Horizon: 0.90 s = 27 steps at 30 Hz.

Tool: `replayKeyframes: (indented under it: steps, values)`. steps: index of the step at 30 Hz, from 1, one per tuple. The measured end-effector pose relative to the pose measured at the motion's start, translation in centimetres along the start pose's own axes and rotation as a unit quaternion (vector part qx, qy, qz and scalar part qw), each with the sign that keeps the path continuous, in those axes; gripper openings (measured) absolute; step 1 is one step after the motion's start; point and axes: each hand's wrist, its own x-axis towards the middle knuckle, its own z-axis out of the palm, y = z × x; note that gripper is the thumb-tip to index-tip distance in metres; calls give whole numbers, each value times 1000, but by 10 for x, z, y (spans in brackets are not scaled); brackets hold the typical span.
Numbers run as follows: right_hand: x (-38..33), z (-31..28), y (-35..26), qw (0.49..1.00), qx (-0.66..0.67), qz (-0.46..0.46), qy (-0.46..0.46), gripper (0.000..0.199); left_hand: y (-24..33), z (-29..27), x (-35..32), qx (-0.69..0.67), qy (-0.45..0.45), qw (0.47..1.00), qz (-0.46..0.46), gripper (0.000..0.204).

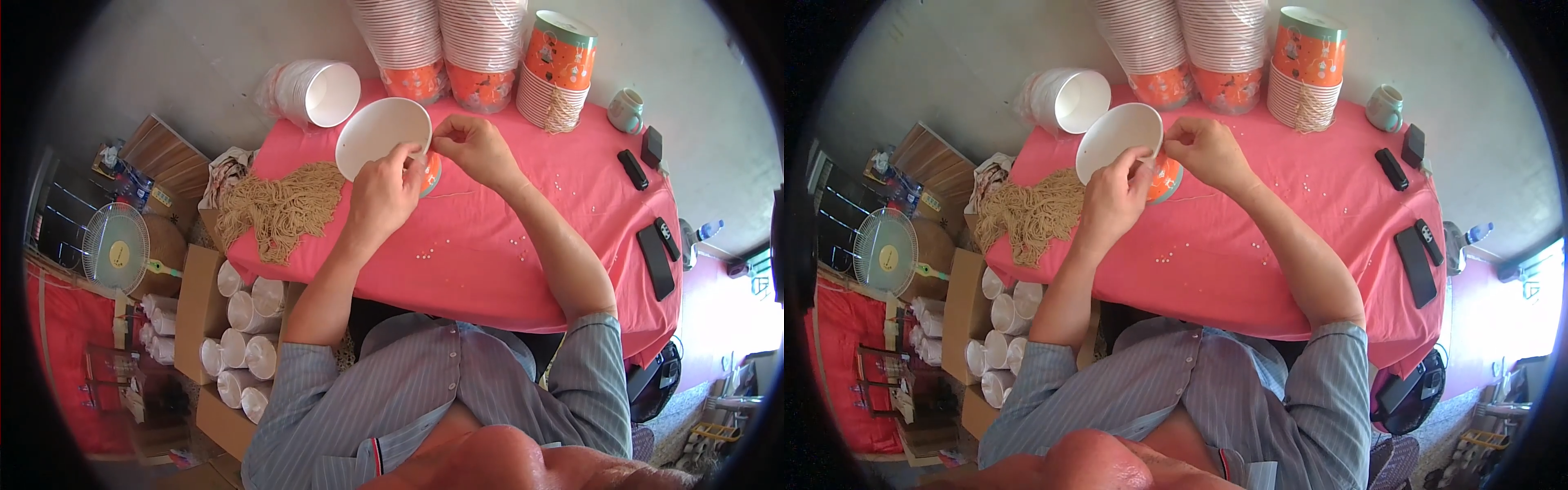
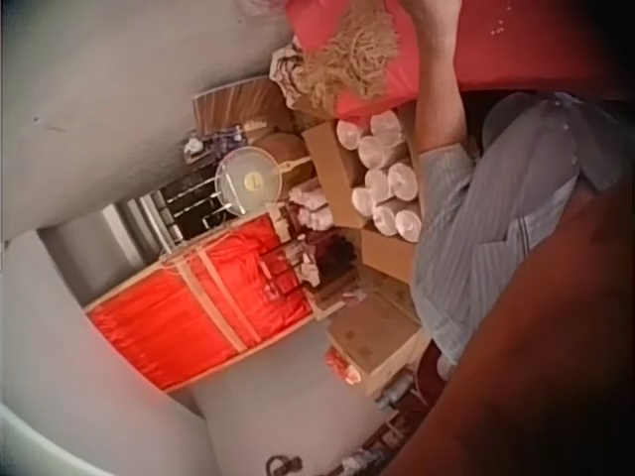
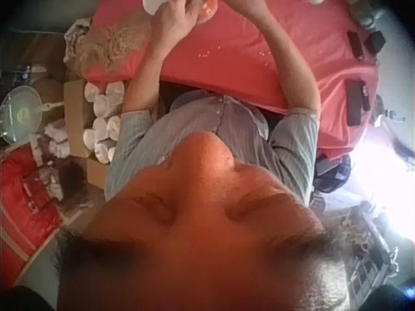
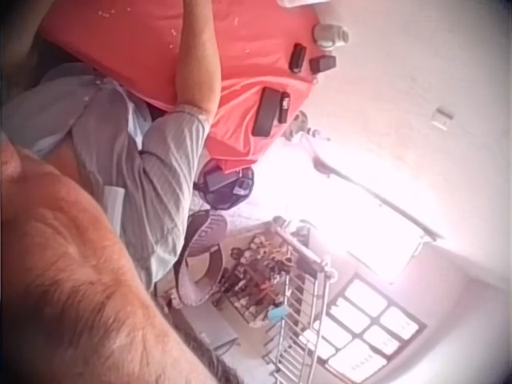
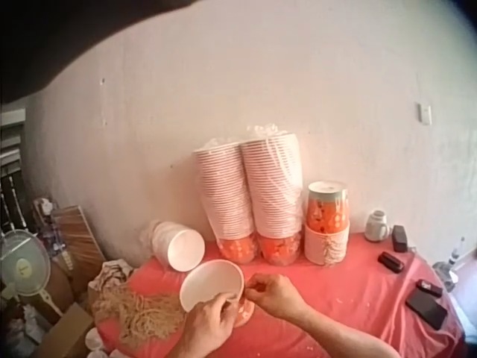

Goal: Tying thin white elastic bands around paper cups.

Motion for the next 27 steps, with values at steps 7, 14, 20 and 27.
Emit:
replayKeyframes:
  steps: [7, 14, 20, 27]
  values:
    - [3, 0, 6, 999, 1, 31, -17, 18, -25, -10, 39, -20, -104, 993, -56, 34]
    - [5, 4, 15, 999, 24, 25, -1, 20, -30, -6, 58, -17, -184, 982, -44, 31]
    - [9, 5, 26, 994, 100, 35, -23, 18, -29, -3, 63, 6, -187, 980, -64, 27]
    - [14, 7, 36, 974, 204, 89, -51, 13, -32, -2, 66, -19, -208, 976, -57, 25]
